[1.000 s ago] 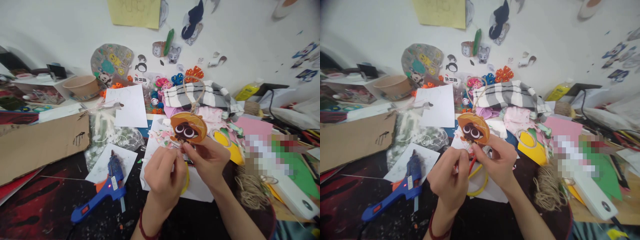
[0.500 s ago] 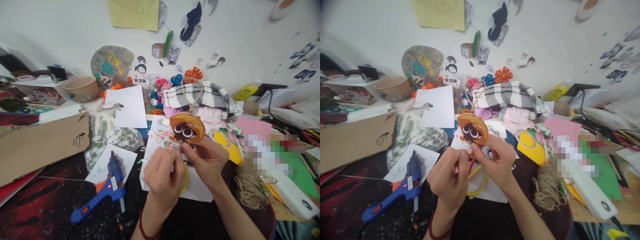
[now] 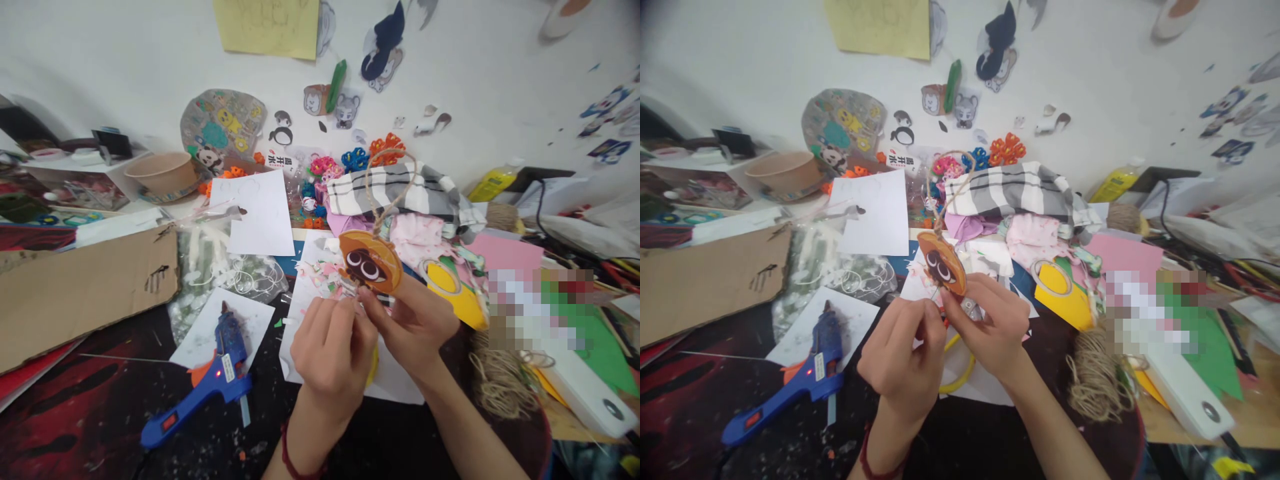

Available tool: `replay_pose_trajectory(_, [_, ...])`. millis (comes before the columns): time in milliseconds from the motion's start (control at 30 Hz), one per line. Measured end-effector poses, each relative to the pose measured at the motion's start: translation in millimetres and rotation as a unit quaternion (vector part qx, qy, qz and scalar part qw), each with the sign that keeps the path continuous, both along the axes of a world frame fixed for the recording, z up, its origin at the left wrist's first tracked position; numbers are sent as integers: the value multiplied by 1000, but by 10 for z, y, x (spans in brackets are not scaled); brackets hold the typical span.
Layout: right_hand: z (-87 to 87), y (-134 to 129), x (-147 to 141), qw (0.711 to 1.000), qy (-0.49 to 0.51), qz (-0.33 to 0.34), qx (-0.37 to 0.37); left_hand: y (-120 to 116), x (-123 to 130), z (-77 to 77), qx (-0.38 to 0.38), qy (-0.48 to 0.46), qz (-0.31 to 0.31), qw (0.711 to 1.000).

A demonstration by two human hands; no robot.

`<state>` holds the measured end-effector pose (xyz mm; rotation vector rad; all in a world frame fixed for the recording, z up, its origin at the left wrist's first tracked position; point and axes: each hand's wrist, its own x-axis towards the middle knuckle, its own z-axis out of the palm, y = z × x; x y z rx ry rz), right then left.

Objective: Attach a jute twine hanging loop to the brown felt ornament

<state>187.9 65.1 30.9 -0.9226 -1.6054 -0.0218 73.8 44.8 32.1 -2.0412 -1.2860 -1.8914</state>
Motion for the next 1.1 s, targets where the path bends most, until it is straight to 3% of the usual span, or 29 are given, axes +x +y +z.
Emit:
replay_pose_trajectory(233, [9, -7, 2, 996, -59, -30, 58, 19, 16, 0, -2, 3, 8, 1000])
replay_pose_trajectory(367, [5, -15, 4, 995, -72, 7, 63, 17, -1, 4, -31, -16, -4, 999])
replay_pose_trajectory(467, [5, -20, -12, 997, -60, 15, 51, -1, -19, 15, -47, -40, -20, 998])
replay_pose_trajectory(667, [-32, 8, -9, 999, 49, 6, -24, -25, -26, 31, -1, -51, -13, 999])
replay_pose_trajectory(1100, [-65, 15, 18, 995, 73, 51, -36, -27, -21, 14, -2, -48, -45, 998])
